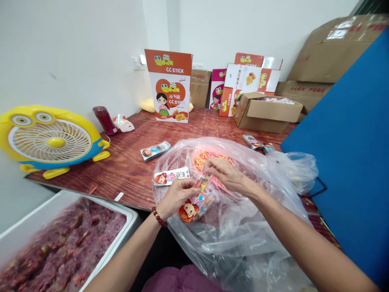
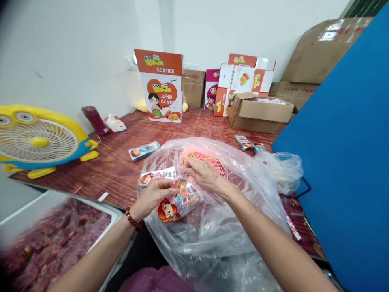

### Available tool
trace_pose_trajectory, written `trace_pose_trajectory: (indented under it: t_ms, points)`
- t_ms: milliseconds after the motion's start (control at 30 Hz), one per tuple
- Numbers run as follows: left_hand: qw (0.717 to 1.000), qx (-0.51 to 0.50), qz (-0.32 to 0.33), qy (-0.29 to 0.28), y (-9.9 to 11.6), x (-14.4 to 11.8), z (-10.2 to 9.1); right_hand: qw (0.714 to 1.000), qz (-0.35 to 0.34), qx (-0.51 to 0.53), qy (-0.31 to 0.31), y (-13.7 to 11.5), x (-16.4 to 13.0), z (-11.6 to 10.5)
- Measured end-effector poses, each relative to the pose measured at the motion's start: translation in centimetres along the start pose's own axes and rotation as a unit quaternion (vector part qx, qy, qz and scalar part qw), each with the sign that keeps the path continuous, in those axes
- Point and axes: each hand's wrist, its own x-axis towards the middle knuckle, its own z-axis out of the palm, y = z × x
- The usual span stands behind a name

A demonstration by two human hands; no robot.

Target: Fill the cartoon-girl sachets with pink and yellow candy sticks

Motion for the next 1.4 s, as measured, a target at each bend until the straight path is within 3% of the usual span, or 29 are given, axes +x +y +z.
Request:
trace_pose_trajectory:
  t_ms: [133,367,567,700,800,1000,1067,1200,1300,1400]
  points:
    - [1.000,0.005,0.002,-0.002,-0.1,-0.1,0.0,0.997,0.027,0.071,-0.011,0.0,0.0,-0.2]
    - [1.000,0.025,0.011,0.007,-0.3,0.1,0.0,0.985,0.029,0.134,-0.105,0.5,0.0,-1.2]
    - [1.000,0.009,0.000,0.009,-0.2,0.2,0.2,0.991,-0.001,0.130,-0.040,0.9,-0.1,-0.7]
    - [1.000,-0.013,-0.004,0.007,-0.2,0.1,0.4,0.979,0.043,0.199,0.027,0.6,-0.4,-0.1]
    - [0.999,-0.034,0.001,0.001,-0.2,0.1,0.5,0.946,0.084,0.299,0.097,0.3,-0.3,0.8]
    - [0.998,-0.053,-0.017,-0.004,-1.0,0.1,0.0,0.797,0.059,0.530,0.283,-0.5,1.6,0.6]
    - [0.998,-0.064,-0.022,-0.005,-1.2,0.1,-0.2,0.777,0.039,0.539,0.324,-0.9,1.9,-0.4]
    - [0.996,-0.093,-0.016,-0.001,-1.1,0.2,-0.2,0.814,0.086,0.488,0.303,-1.3,1.3,-1.1]
    - [0.995,-0.095,-0.007,0.022,-1.0,0.2,0.0,0.852,0.155,0.429,0.256,-0.9,0.0,0.5]
    - [0.995,-0.086,0.012,0.040,-0.9,0.2,0.3,0.895,0.191,0.366,0.170,-0.1,-1.3,2.8]
